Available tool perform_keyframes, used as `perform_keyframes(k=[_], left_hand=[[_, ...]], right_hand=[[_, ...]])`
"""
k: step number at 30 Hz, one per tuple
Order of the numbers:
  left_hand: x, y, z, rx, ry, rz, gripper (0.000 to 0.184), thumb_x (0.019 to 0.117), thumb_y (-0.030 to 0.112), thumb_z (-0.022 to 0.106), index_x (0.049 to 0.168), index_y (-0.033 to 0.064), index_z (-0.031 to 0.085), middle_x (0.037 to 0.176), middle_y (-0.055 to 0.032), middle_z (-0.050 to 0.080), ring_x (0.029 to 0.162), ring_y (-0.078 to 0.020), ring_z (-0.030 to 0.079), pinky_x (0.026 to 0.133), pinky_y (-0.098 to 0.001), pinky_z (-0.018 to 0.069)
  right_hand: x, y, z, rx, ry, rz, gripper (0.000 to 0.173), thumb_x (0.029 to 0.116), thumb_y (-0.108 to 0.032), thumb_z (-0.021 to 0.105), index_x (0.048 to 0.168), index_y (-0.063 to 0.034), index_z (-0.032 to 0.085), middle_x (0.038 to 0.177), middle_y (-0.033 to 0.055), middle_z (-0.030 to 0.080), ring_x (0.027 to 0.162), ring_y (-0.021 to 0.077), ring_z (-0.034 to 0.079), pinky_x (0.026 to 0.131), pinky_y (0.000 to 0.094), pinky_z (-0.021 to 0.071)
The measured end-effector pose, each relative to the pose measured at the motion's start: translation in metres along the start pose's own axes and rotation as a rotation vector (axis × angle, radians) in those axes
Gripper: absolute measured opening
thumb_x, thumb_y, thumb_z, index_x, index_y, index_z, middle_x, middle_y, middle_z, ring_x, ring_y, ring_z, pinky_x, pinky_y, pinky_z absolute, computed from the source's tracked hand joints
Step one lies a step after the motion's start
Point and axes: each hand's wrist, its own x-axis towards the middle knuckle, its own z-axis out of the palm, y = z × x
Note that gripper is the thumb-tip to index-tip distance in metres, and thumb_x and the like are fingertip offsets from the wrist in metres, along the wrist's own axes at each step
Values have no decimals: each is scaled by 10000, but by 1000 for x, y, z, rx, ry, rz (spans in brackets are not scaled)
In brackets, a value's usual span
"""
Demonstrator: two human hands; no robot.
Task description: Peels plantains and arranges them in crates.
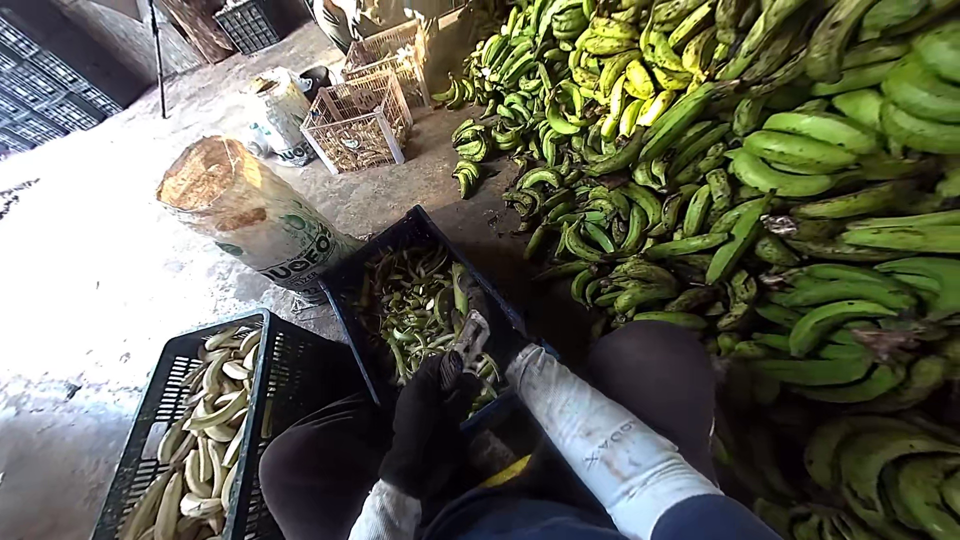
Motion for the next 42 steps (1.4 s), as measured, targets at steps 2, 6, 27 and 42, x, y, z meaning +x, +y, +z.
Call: perform_keyframes(k=[2,6,27,42], left_hand=[[-10,-6,-3,-127,-55,-68,356,883,333,716,1135,91,644,828,-17,673,716,-137,661,693,-394,573],[-39,-3,-28,-228,-63,56,302,852,238,708,1109,92,644,799,43,677,674,-60,653,630,-300,578],[51,13,-16,-996,-54,188,607,1081,545,301,1220,40,608,687,8,554,560,-88,528,530,-253,493],[93,-1,-79,103,136,440,628,1024,600,404,1438,163,582,1255,-131,680,1100,-304,676,919,-535,545]], right_hand=[[10,4,-19,-338,91,-46,494,1110,-368,359,1385,1,538,1229,252,626,1113,354,615,971,529,491],[42,2,-60,-123,333,-16,627,1069,-564,304,1463,-96,439,1270,203,605,1076,333,623,881,560,527],[1,-113,-11,437,-249,-302,520,999,-287,617,1469,-216,406,1145,95,679,923,213,703,719,350,610],[51,-98,4,439,-308,-56,467,1093,-484,309,1083,-139,623,795,44,656,669,132,648,588,299,570]])
